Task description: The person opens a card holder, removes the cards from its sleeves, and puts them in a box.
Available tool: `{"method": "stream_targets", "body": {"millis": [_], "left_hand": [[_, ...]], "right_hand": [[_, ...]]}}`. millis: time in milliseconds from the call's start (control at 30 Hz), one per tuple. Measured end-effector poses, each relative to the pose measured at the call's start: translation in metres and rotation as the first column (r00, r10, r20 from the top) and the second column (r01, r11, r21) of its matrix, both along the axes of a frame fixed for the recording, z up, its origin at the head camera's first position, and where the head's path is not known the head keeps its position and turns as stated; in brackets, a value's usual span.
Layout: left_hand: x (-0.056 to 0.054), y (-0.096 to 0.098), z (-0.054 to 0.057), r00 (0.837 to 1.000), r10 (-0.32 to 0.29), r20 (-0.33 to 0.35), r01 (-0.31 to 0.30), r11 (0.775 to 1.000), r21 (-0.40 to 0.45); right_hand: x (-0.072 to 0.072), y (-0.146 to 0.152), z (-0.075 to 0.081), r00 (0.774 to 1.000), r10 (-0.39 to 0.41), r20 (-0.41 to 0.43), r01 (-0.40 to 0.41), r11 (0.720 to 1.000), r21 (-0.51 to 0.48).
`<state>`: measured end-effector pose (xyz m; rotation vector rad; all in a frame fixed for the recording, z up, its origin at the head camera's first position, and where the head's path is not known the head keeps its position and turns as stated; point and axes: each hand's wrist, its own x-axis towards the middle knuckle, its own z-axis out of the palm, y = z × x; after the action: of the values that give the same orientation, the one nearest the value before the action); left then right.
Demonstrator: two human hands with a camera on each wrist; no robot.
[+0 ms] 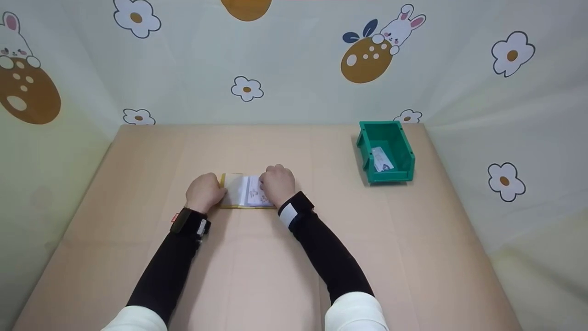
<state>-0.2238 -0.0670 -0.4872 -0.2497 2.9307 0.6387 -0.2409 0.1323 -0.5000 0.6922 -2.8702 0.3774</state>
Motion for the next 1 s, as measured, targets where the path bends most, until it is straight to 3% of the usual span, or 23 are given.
{"method": "stream_targets", "body": {"millis": [567,1000], "left_hand": [[0.001,-0.002,-0.002,0.999,0.006,-0.038,-0.005,1.0,0.014],[0.004,-0.003,-0.002,0.998,-0.015,-0.053,0.017,0.999,0.031]], "right_hand": [[-0.003,0.013,0.011,1.0,-0.009,0.006,0.009,1.0,-0.01],[0.005,0.024,0.004,1.0,0.002,-0.008,-0.002,1.0,0.01]]}}
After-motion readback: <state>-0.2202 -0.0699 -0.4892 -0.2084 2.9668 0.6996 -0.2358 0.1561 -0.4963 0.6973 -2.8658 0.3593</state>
